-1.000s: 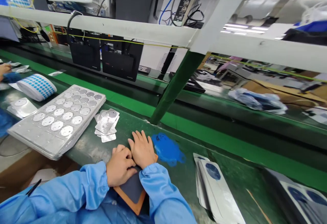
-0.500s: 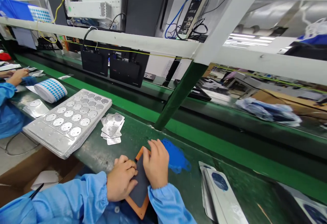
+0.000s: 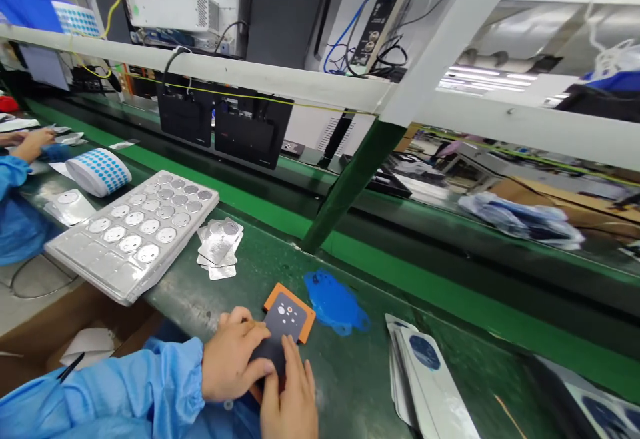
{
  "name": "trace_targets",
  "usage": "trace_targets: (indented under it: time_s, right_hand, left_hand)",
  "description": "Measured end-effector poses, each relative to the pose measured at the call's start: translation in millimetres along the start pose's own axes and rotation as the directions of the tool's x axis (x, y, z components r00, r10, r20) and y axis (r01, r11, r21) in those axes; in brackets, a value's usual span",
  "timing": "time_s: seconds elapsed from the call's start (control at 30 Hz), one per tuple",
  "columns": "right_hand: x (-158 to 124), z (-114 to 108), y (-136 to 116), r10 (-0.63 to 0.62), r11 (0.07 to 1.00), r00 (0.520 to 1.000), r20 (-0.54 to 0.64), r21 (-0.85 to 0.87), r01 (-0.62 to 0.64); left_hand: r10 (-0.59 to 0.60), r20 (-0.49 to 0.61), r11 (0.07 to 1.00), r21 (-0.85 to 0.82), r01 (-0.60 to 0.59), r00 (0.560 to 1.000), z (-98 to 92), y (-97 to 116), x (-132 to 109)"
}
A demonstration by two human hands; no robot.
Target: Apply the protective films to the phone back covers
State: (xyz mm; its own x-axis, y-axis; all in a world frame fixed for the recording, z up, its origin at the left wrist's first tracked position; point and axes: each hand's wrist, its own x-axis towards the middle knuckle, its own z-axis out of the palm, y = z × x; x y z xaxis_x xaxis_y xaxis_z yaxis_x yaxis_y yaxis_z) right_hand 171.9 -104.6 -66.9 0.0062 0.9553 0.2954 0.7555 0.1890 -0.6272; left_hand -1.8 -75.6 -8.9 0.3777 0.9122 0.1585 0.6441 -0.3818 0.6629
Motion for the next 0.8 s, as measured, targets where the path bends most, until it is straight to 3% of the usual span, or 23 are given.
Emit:
trace_targets:
  time_s: [0.13,0.2,0.33,0.43,0.5,0.6,0.7,0.8]
  right_hand:
    - [-5.1,0.7,-23.2,0.199,0.94,0.978,-0.054,0.292,-0.175]
    - [-4.5,2.1,-39.5,0.235,0.869,0.971,-0.029,0.454,-0.197]
    - [9.2,6.0,-66.9,0.049,0.75,0.996,0.079,0.655,-0.088]
    - [30.4,3.4,-71.0,-0.118,0.831,0.991,0.064,0.553,0.063]
    - [45.8,0.0,-66.8,-0.135,0.913,0.991,0.008,0.389,0.122]
    - [62.6,-2.7,-57.0,-0.102,0.975,0.994,-0.032,0.196,0.107]
    - [68.6,-1.6,-48.9,-0.076,0.989,0.997,0.003,0.131,0.075]
    - [69.8,0.2,-45.1,0.0,0.994,0.996,0.085,0.106,-0.009]
  left_hand:
    - [-0.056,0.02,0.996,-0.073,0.058,0.998,-6.8,4.8,-1.1]
    - [-0.117,0.034,0.976,-0.18,0.121,0.993,-9.8,3.1,1.6]
    - [-0.235,0.083,0.831,-0.499,0.244,0.969,-18.3,-18.2,16.9]
    - [-0.301,-0.056,0.799,-0.56,0.219,0.952,-38.1,-53.0,36.7]
    - [-0.357,-0.175,0.852,-0.463,0.244,0.917,-59.7,-80.7,52.2]
    - [-0.424,-0.276,0.9,-0.235,0.367,0.862,-92.8,-116.5,72.7]
    - [-0.441,-0.351,0.894,-0.093,0.438,0.826,-109.9,-134.4,82.9]
    - [-0.418,-0.421,0.882,0.026,0.471,0.805,-109.5,-135.0,83.7]
